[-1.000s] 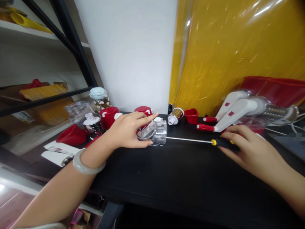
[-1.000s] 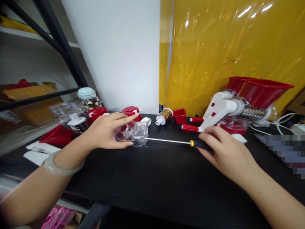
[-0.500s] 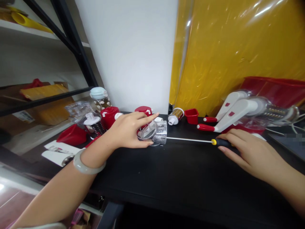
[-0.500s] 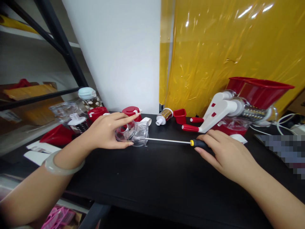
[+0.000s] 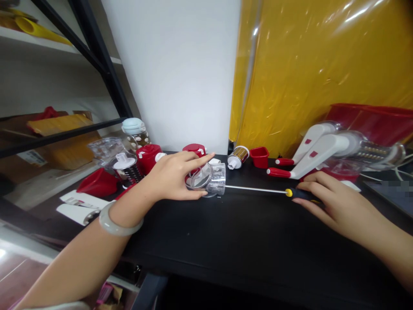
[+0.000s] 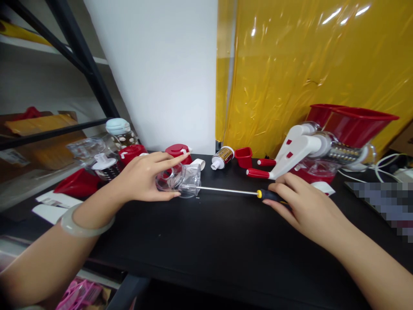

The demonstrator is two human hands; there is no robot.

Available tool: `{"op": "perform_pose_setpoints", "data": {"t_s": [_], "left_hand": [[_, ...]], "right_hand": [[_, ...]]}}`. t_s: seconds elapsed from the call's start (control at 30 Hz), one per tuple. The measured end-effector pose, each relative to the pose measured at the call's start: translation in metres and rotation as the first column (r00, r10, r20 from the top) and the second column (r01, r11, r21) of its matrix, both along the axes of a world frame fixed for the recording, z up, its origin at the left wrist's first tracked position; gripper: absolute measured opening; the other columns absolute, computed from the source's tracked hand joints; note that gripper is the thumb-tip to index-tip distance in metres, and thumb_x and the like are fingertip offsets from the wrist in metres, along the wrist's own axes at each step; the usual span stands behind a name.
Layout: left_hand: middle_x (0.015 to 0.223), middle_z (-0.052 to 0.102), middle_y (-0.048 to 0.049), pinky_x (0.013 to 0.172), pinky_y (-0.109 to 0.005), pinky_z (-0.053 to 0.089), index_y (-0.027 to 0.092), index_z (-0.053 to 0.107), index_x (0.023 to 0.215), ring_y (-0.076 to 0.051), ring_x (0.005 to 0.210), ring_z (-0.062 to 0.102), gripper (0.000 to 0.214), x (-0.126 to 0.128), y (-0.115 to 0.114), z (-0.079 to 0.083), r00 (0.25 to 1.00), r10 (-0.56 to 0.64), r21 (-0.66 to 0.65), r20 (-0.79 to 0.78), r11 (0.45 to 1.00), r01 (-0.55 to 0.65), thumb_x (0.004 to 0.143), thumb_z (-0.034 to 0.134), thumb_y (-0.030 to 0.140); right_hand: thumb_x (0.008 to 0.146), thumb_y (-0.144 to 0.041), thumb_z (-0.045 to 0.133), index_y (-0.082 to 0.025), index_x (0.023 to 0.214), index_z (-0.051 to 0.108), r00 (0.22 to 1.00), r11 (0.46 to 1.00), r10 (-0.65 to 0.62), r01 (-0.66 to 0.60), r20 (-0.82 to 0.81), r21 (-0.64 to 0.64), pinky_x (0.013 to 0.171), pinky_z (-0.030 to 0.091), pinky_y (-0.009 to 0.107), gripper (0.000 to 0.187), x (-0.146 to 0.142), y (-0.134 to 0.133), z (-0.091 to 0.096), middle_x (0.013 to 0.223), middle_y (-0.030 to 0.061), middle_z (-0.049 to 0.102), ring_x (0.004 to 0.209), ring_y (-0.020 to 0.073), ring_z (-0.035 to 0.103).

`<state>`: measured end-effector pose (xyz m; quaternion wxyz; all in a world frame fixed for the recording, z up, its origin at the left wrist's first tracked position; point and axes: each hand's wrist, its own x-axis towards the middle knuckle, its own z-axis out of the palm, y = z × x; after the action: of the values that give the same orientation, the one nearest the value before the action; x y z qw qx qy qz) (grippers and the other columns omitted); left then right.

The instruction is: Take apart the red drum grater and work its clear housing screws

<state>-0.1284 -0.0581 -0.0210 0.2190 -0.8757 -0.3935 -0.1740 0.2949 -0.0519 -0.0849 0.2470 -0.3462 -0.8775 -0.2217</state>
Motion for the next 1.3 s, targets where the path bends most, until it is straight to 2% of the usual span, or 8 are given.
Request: {"op": "perform_pose_setpoints", "data": {"t_s": [0.33,0.67,0.8,0.9,1.03,1.13,1.2,1.3], "left_hand": [[0.12,0.072,-0.0094,0.079,-0.034,0.05,0.027,0.045,0.156,-0.026,0.1,0.07,0.089,0.0,0.0,-0.001,1.0,-0.001,-0.008,0.005,1.0,0.001,0.081,0.07,0.066],[0.118,0.072,-0.0099,0.077,-0.034,0.051,0.025,0.048,0.155,-0.027,0.098,0.07,0.089,0.0,0.0,0.0,1.0,-0.012,0.005,-0.002,1.0,0.012,0.08,0.07,0.067],[0.117,0.072,-0.0098,0.078,-0.035,0.051,0.025,0.049,0.154,-0.027,0.098,0.07,0.087,0.0,-0.001,0.001,1.0,-0.022,0.015,-0.013,1.0,0.023,0.08,0.071,0.065],[0.114,0.072,-0.009,0.078,-0.036,0.052,0.025,0.049,0.154,-0.026,0.097,0.069,0.083,0.0,-0.006,0.01,0.998,-0.042,0.017,-0.045,0.999,0.043,0.082,0.071,0.061],[0.115,0.073,-0.0091,0.074,-0.038,0.052,0.029,0.052,0.151,-0.028,0.093,0.066,0.071,0.003,-0.018,0.033,0.983,-0.016,0.069,-0.182,0.997,0.029,0.085,0.07,0.049],[0.122,0.073,-0.0063,0.099,-0.051,0.049,0.034,0.055,0.146,-0.029,0.098,0.065,0.057,0.01,-0.025,0.047,0.957,0.01,0.222,-0.29,0.973,0.057,0.09,0.066,0.031],[0.134,0.068,-0.003,0.116,-0.061,0.034,0.037,0.057,0.141,-0.027,0.109,0.064,0.053,0.013,-0.026,0.052,0.925,0.007,0.281,-0.379,0.954,0.107,0.092,0.061,0.018],[0.14,0.064,-0.0002,0.124,-0.066,0.017,0.037,0.057,0.139,-0.023,0.121,0.06,0.055,0.015,-0.024,0.056,0.884,0.004,0.294,-0.467,0.944,0.151,0.093,0.056,0.006]], "right_hand": [[0.098,-0.043,0.058,-0.02,0.106,0.062,0.998,1.0,0.016,-0.016,-0.054,-0.006,0.066,0.057,0.034,0.026,0.0,-0.002,0.0,0.101,0.0084,0.066,0.08,0.0228,0.072],[0.099,-0.05,0.054,-0.021,0.107,0.057,0.998,0.999,-0.052,0.052,-0.037,0.009,0.057,0.053,0.031,0.03,0.0,-0.003,-0.002,0.095,0.0064,0.071,0.071,0.0202,0.072],[0.098,-0.043,0.056,-0.021,0.108,0.059,0.999,1.0,-0.027,0.027,-0.044,0.004,0.06,0.054,0.031,0.024,0.001,-0.003,0.001,0.096,0.0065,0.072,0.075,0.0205,0.073],[0.097,-0.039,0.057,-0.021,0.107,0.061,0.999,1.0,-0.008,0.007,-0.047,-0.014,0.063,0.055,0.031,0.021,0.001,-0.002,0.003,0.099,0.0073,0.072,0.077,0.0208,0.072],[0.095,-0.035,0.057,-0.022,0.103,0.062,0.999,0.999,-0.019,0.017,-0.038,-0.047,0.064,0.053,0.032,0.016,0.003,0.0,0.003,0.098,0.0066,0.07,0.077,0.0203,0.071],[0.094,-0.033,0.057,-0.022,0.102,0.061,0.999,0.998,-0.025,0.023,-0.03,-0.051,0.062,0.052,0.031,0.014,0.005,0.001,0.003,0.095,0.005,0.068,0.075,0.0199,0.07],[0.094,-0.032,0.057,-0.023,0.102,0.061,0.999,0.998,-0.024,0.022,-0.025,-0.059,0.062,0.052,0.031,0.013,0.005,0.002,0.003,0.094,0.0049,0.068,0.075,0.0199,0.07],[0.095,-0.03,0.056,-0.023,0.101,0.06,1.0,0.997,-0.014,0.013,-0.016,-0.076,0.062,0.052,0.031,0.011,0.003,0.002,0.005,0.093,0.0047,0.067,0.075,0.0193,0.069]]}}
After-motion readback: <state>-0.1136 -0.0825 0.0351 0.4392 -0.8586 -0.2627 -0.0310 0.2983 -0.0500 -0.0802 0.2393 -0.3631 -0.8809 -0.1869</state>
